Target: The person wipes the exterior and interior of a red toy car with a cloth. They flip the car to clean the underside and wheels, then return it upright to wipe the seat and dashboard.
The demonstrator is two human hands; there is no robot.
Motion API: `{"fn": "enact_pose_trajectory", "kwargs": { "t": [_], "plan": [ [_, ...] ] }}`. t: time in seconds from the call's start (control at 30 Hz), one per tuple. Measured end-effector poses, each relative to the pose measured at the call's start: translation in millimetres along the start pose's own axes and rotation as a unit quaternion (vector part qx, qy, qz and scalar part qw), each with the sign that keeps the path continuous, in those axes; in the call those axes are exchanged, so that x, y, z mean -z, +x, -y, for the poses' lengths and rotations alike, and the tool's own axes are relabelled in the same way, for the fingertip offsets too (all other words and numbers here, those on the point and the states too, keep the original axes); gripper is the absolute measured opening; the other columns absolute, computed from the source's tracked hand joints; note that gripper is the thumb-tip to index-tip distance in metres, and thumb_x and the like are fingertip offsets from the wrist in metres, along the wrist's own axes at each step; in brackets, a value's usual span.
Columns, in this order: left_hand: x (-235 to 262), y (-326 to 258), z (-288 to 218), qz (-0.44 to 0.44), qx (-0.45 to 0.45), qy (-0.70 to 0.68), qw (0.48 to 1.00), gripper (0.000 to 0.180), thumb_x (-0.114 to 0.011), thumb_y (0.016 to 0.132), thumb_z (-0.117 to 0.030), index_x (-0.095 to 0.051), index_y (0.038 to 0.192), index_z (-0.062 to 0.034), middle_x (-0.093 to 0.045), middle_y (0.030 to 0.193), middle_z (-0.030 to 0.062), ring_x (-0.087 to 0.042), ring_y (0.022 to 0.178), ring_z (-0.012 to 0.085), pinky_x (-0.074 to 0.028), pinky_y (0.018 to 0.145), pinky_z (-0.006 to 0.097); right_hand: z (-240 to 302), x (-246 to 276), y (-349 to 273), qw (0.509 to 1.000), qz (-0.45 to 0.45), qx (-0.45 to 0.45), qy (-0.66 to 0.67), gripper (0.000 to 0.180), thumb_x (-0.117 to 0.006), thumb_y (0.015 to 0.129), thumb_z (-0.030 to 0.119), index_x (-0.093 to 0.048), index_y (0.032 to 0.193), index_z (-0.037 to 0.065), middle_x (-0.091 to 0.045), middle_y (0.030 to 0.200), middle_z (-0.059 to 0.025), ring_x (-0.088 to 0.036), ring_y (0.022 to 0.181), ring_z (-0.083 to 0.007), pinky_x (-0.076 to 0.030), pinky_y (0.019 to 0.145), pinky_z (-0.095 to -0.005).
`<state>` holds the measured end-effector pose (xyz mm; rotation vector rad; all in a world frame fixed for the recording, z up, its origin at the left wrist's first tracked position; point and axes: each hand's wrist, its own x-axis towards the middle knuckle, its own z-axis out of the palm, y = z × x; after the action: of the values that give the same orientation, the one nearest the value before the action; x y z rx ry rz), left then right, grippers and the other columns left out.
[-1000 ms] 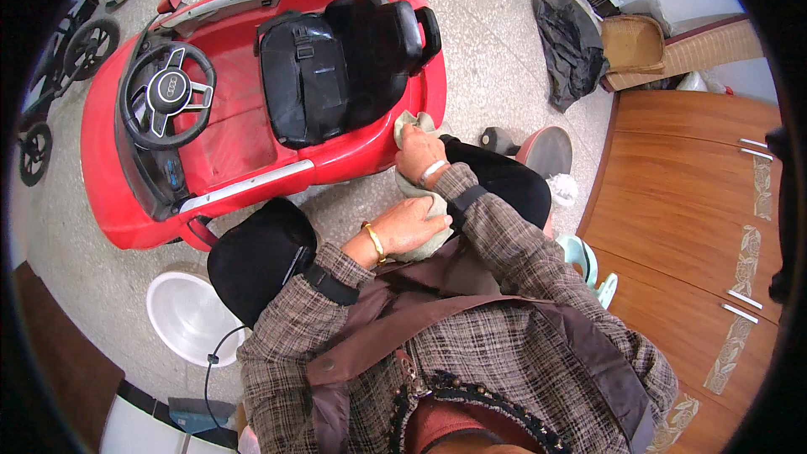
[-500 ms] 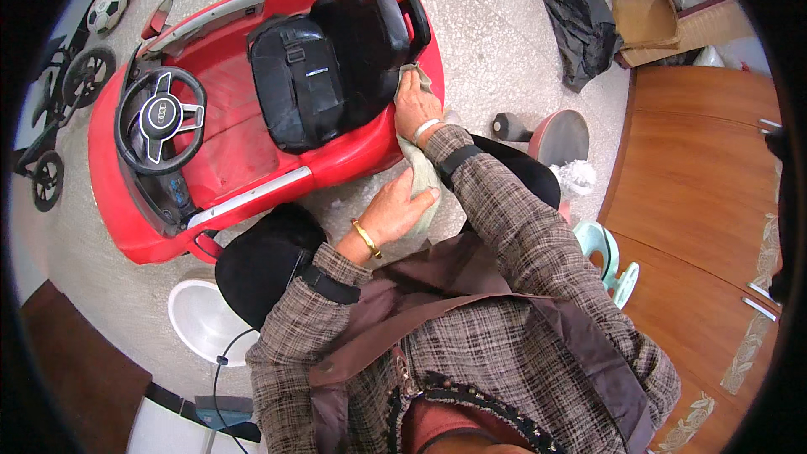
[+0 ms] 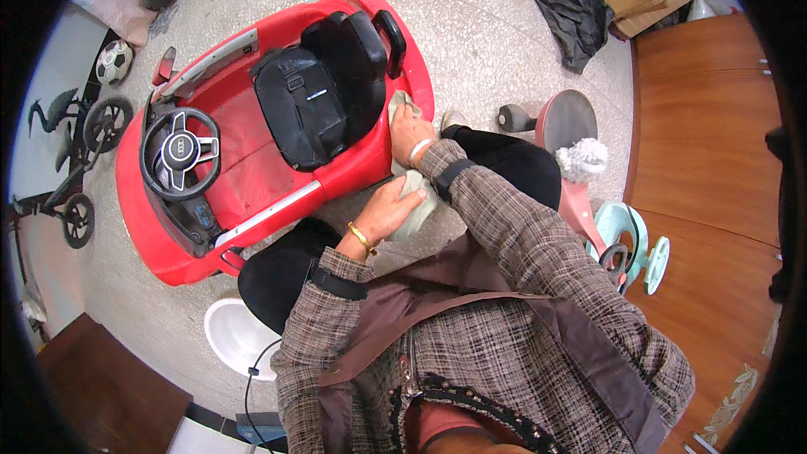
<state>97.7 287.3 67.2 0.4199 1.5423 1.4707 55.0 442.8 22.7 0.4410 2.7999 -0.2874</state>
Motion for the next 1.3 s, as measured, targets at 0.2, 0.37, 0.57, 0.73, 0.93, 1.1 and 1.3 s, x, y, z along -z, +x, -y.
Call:
{"fn": "enact_pose_trajectory", "kwargs": {
  "t": [0.2, 0.37, 0.57, 0.73, 0.93, 1.1, 1.3],
  "plan": [
    [2, 7, -32, 0.017, 0.058, -0.132, 0.989, 0.028, -0.056, 0.093, -0.018, -0.059, 0.112, 0.0009, -0.064, 0.099, 0.0032, -0.057, 0.090, 0.0089, -0.048, 0.080, 0.027, -38, 9, -24, 0.979, 0.015, 0.058, 0.197, 0.035, -0.060, 0.075, 0.013, -0.058, 0.108, 0.002, -0.064, 0.103, -0.0218, -0.063, 0.097, -0.0374, -0.051, 0.082, -0.0445],
    [10, 8, -67, 0.004, 0.005, -0.264, 0.965, 0.037, -0.057, 0.092, -0.013, -0.051, 0.126, 0.0021, -0.061, 0.115, 0.0048, -0.058, 0.102, 0.0123, -0.046, 0.090, 0.028, -85, 28, 9, 0.819, -0.061, -0.064, 0.566, 0.031, -0.055, 0.079, 0.013, -0.064, 0.107, 0.002, -0.068, 0.094, -0.0157, -0.065, 0.089, -0.0258, -0.050, 0.080, -0.0355],
    [1, 37, -84, -0.015, 0.006, -0.335, 0.942, 0.051, -0.058, 0.091, -0.012, -0.039, 0.137, -0.0010, -0.054, 0.123, 0.0046, -0.052, 0.111, 0.0134, -0.042, 0.096, 0.030, -117, 77, 70, 0.804, -0.139, -0.046, 0.576, 0.030, -0.057, 0.083, 0.008, -0.058, 0.113, 0.002, -0.063, 0.096, -0.0058, -0.059, 0.090, -0.0160, -0.047, 0.081, -0.0288],
    [-6, 70, -78, 0.015, -0.012, -0.344, 0.939, 0.063, -0.060, 0.088, -0.013, -0.030, 0.142, -0.0021, -0.046, 0.130, 0.0053, -0.045, 0.118, 0.0155, -0.035, 0.102, 0.031, -108, 74, 133, 0.897, -0.177, 0.098, 0.393, 0.037, -0.059, 0.078, 0.010, -0.058, 0.115, 0.003, -0.063, 0.106, -0.0185, -0.061, 0.099, -0.0331, -0.047, 0.087, -0.0376],
    [16, 80, -65, 0.010, 0.042, -0.325, 0.945, 0.066, -0.061, 0.088, -0.016, -0.028, 0.144, -0.0015, -0.044, 0.132, 0.0068, -0.043, 0.120, 0.0164, -0.034, 0.103, 0.031, -87, 56, 178, 0.929, -0.083, 0.324, 0.157, 0.028, -0.057, 0.078, 0.009, -0.063, 0.106, 0.011, -0.063, 0.102, -0.0113, -0.055, 0.103, -0.0304, -0.044, 0.090, -0.0392],
    [23, 86, -60, -0.006, 0.052, -0.292, 0.955, 0.064, -0.061, 0.090, -0.018, -0.030, 0.143, -0.0012, -0.045, 0.133, 0.0073, -0.043, 0.122, 0.0162, -0.034, 0.104, 0.032, -79, 58, 186, 0.918, -0.082, 0.382, -0.070, 0.031, -0.054, 0.083, 0.022, -0.061, 0.113, 0.017, -0.061, 0.105, -0.0058, -0.053, 0.099, -0.0242, -0.042, 0.087, -0.0347],
    [25, 88, -62, 0.017, 0.047, -0.309, 0.950, 0.064, -0.061, 0.090, -0.019, -0.030, 0.143, -0.0010, -0.047, 0.132, 0.0074, -0.045, 0.120, 0.0161, -0.034, 0.103, 0.031, -76, 59, 187, 0.917, -0.093, 0.382, -0.065, 0.034, -0.056, 0.080, 0.023, -0.061, 0.112, 0.013, -0.060, 0.101, -0.0095, -0.054, 0.094, -0.0278, -0.046, 0.084, -0.0383]
  ]
}}
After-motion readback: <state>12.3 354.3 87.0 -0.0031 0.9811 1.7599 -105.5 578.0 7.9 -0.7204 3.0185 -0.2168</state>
